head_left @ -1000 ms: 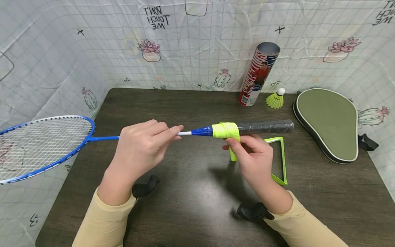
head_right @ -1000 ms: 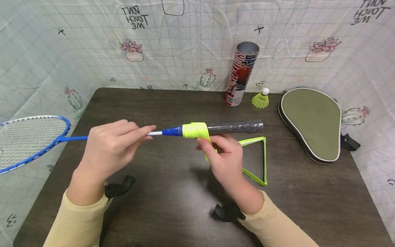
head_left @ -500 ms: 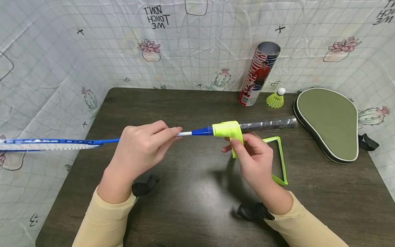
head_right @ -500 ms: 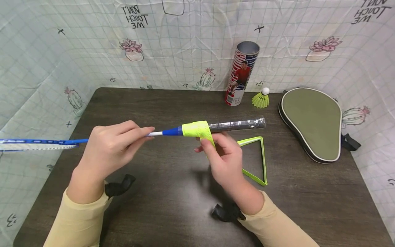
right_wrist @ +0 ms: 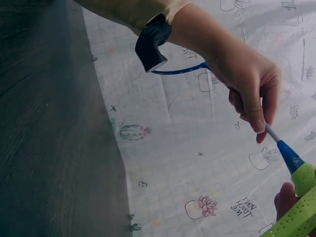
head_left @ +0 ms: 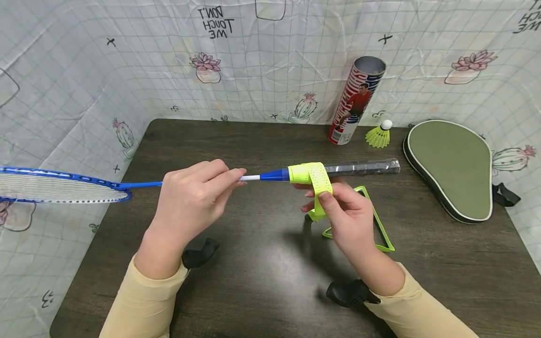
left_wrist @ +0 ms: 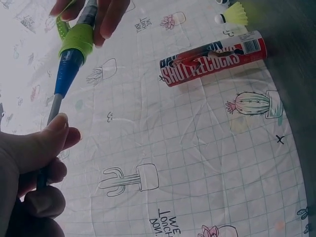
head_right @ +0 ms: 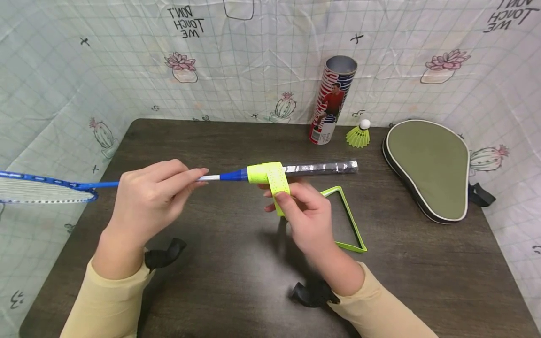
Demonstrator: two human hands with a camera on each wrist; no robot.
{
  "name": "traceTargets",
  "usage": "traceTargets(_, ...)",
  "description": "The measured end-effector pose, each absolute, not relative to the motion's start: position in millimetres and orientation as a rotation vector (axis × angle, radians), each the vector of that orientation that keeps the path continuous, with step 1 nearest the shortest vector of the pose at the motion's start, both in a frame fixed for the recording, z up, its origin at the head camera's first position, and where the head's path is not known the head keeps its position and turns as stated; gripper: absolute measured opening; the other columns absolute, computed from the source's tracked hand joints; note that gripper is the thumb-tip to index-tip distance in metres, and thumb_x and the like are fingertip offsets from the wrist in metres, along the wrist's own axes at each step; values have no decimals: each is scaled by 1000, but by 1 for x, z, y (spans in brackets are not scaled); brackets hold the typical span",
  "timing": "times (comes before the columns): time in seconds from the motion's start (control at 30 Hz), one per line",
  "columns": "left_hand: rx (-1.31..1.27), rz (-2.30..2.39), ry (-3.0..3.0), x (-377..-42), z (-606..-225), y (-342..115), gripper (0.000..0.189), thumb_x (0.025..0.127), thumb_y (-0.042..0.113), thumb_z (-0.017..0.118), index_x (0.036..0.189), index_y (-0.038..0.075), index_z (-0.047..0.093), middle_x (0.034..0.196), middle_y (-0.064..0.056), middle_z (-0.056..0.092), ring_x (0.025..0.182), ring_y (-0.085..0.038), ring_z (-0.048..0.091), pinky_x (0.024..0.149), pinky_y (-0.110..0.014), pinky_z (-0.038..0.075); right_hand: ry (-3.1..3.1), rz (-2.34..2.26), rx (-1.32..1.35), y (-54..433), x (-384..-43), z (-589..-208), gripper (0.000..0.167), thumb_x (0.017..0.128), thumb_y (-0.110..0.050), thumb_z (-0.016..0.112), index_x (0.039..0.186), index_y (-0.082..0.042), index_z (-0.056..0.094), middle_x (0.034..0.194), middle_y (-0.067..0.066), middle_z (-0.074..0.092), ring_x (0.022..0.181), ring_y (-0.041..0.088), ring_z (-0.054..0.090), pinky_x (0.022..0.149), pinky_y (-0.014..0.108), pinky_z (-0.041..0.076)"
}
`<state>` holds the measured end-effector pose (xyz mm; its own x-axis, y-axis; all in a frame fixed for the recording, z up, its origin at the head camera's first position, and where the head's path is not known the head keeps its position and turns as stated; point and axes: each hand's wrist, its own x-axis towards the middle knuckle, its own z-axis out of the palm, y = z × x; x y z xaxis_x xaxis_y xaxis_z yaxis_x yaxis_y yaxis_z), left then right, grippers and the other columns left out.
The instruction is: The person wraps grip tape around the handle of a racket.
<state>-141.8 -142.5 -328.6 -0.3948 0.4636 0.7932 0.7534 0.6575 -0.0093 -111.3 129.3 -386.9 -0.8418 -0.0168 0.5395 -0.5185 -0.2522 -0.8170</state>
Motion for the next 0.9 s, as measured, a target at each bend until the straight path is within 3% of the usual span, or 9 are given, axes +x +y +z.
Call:
traceTargets(0.07,-949,-451,-2067,-142,-329,-143,13,99,19,72,95,11,82,71,3,63,50,-11,50,40,-26,34,-1701,2148,636,130,-112,-388,13,98,9,62,95,8,75,104,13,77,95,22,74,68,35,63)
traceTargets(0.27,-981,-477,-2142,-141,-330,-145,7,93,16,79,97,11,82,71,4,64,49,-8,47,40,-25,32,-1823,1995,481,132,-115,-391,22,89,18,66,89,1,80,88,-1,78,72,10,75,65,28,61)
traceTargets(0.4,-1018,-506,-2180,-140,-329,-148,9,91,14,79,99,10,81,72,5,63,49,-7,47,41,-25,30,-1820,1965,449,132,-117,-393,16,86,19,69,86,6,78,80,2,78,69,10,75,64,24,60)
traceTargets(0.5,-1044,-523,-2192,-140,-328,-150,10,89,12,80,100,11,79,73,5,63,49,-6,47,41,-25,31,-1809,1942,459,131,-116,-393,5,88,13,72,85,11,76,77,3,77,69,10,75,63,22,59)
traceTargets(0.67,-1043,-516,-2193,-139,-328,-150,7,91,14,80,98,12,80,74,5,64,49,-6,48,40,-25,32,-1826,1854,475,130,-114,-392,23,94,-4,75,81,15,71,77,-5,77,66,8,74,58,19,55)
traceTargets(0.8,-1019,-508,-2183,-139,-328,-149,8,93,18,80,98,11,81,78,4,66,51,-6,52,40,-25,34,-1800,1915,555,129,-113,-390,22,98,0,67,84,16,65,86,1,79,68,12,74,59,23,57)
traceTargets(0.9,-1001,-508,-2163,-139,-327,-148,8,92,18,80,96,11,81,78,3,66,54,-7,55,41,-26,37,-1787,1950,583,128,-113,-389,20,100,3,63,84,15,63,83,6,76,66,14,71,56,24,56)
